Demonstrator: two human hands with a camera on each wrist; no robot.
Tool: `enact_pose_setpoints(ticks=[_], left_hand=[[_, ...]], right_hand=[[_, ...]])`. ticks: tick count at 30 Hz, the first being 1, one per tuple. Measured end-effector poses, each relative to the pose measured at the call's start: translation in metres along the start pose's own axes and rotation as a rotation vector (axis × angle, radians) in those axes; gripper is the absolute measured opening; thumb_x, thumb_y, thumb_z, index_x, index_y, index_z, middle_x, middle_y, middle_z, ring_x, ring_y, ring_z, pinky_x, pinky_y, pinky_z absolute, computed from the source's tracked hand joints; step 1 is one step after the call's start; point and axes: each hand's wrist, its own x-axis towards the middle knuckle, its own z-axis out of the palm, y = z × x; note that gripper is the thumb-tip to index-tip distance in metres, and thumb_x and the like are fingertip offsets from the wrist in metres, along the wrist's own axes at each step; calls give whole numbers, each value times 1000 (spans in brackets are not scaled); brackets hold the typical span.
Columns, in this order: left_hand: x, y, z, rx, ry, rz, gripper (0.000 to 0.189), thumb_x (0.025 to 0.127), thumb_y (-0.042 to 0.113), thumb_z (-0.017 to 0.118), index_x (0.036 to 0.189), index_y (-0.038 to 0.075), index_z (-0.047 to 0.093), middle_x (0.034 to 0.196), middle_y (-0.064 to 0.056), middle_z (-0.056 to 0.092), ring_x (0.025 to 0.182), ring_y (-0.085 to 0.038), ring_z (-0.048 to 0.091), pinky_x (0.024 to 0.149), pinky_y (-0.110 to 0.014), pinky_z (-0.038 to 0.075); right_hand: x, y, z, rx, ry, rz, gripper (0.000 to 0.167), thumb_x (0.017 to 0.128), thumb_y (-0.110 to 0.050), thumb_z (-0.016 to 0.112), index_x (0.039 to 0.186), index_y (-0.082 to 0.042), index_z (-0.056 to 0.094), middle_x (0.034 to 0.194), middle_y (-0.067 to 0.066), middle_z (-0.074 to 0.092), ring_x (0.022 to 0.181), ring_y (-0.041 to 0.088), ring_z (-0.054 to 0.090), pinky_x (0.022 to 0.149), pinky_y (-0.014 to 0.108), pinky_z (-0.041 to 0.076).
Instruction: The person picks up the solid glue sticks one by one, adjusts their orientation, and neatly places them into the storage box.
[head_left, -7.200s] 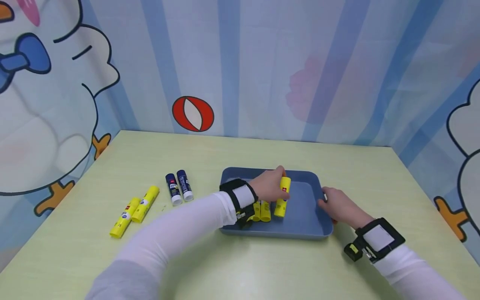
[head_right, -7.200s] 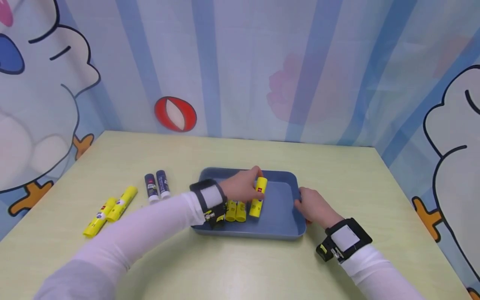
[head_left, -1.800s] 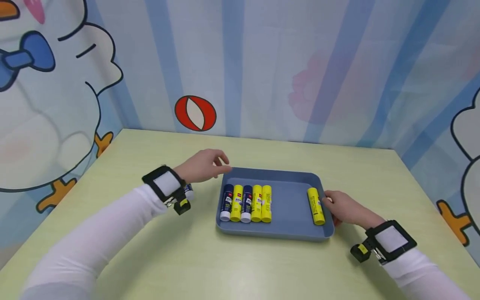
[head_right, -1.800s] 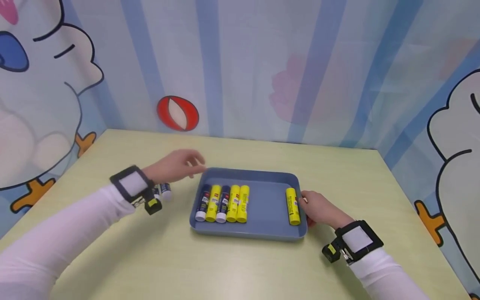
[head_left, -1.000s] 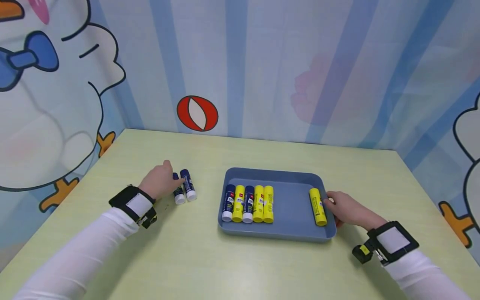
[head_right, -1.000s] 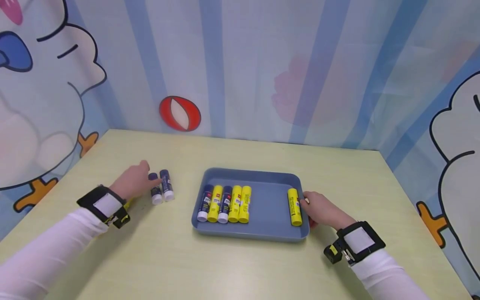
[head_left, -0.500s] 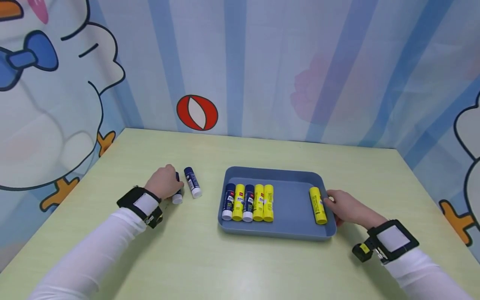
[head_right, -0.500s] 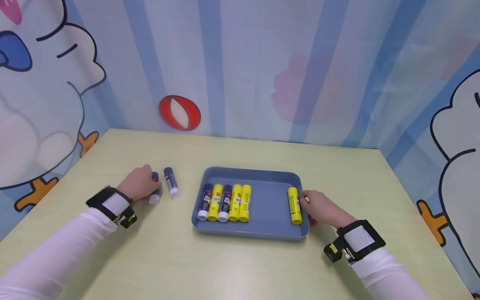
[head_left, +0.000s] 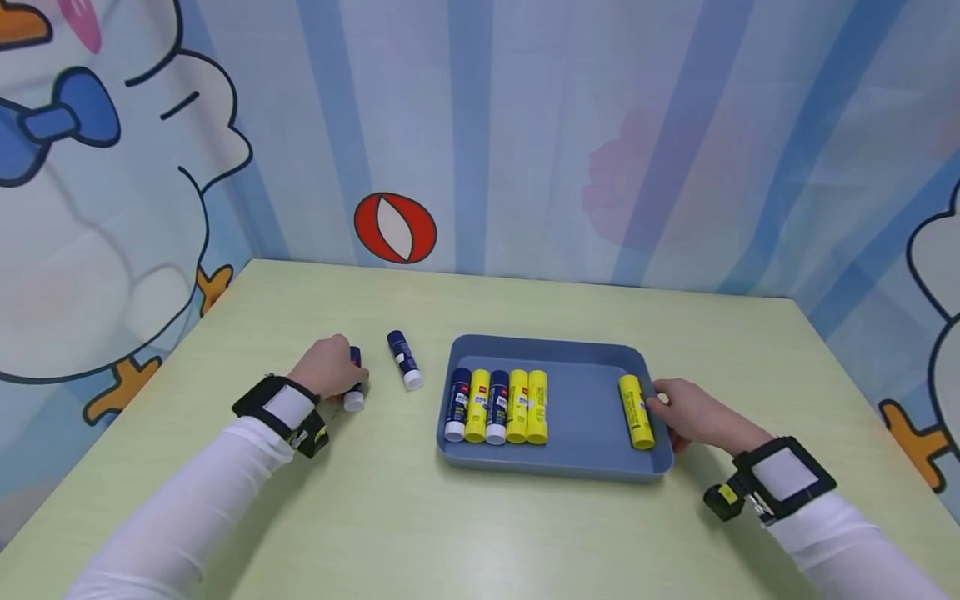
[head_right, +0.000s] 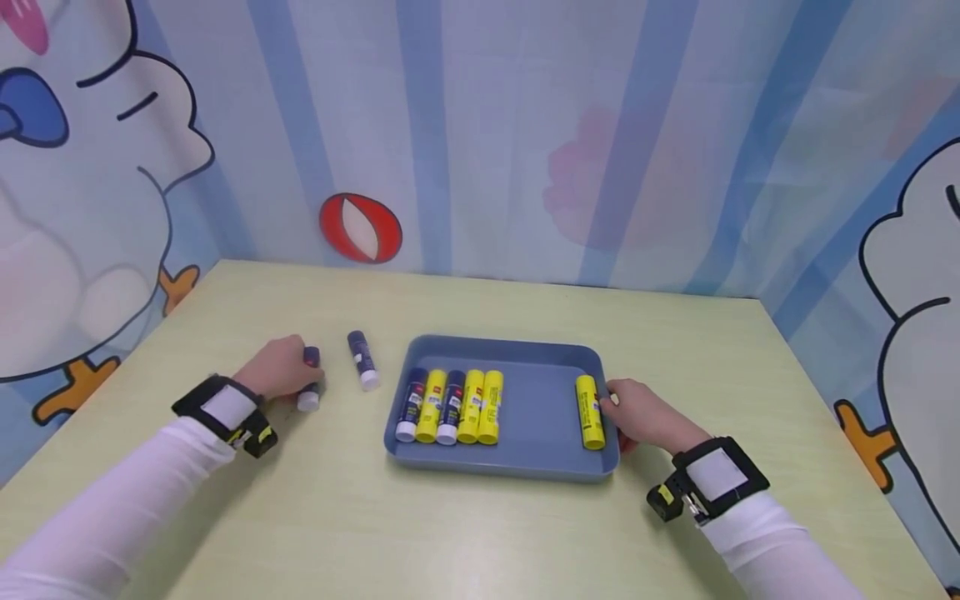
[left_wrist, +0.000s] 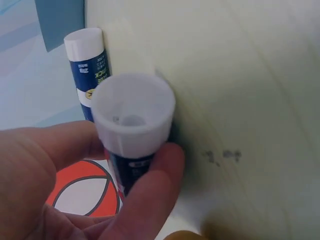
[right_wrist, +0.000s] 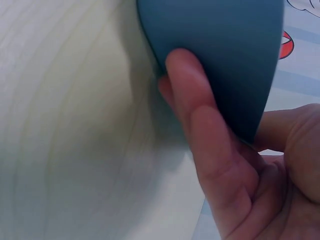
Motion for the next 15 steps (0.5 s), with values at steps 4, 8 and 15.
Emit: enact_pose_setpoints(ticks=[4,8,15], left_hand=[[0,-3,1,-33,-20,-21,42,92,17,63,115,-14,45,93,-24,57,56,-20,61,47,-25,50],[0,-7,1,-73,-20,-32,50,93,17,61,126,-14,39,104,-29,56,63,-22,62,50,-26,52],[-1,-10,-1,-155,-2,-27,66,96,23,60,143,-10,28,114,-30,54,66,-22,62,52,-26,51]], right_hand=[[0,0,0,1,2,-3,32,102,-9,42,122,16,44,82,11,61,54,22,62,52,36,55],[-1,-1,0,1,3,-5,32,102,-9,42,123,16,44,82,11,61,54,22,62,52,36,55],[-2,-2,1,-4,19,-17,29,102,-8,42,120,15,45,79,10,60,53,21,61,51,35,55]])
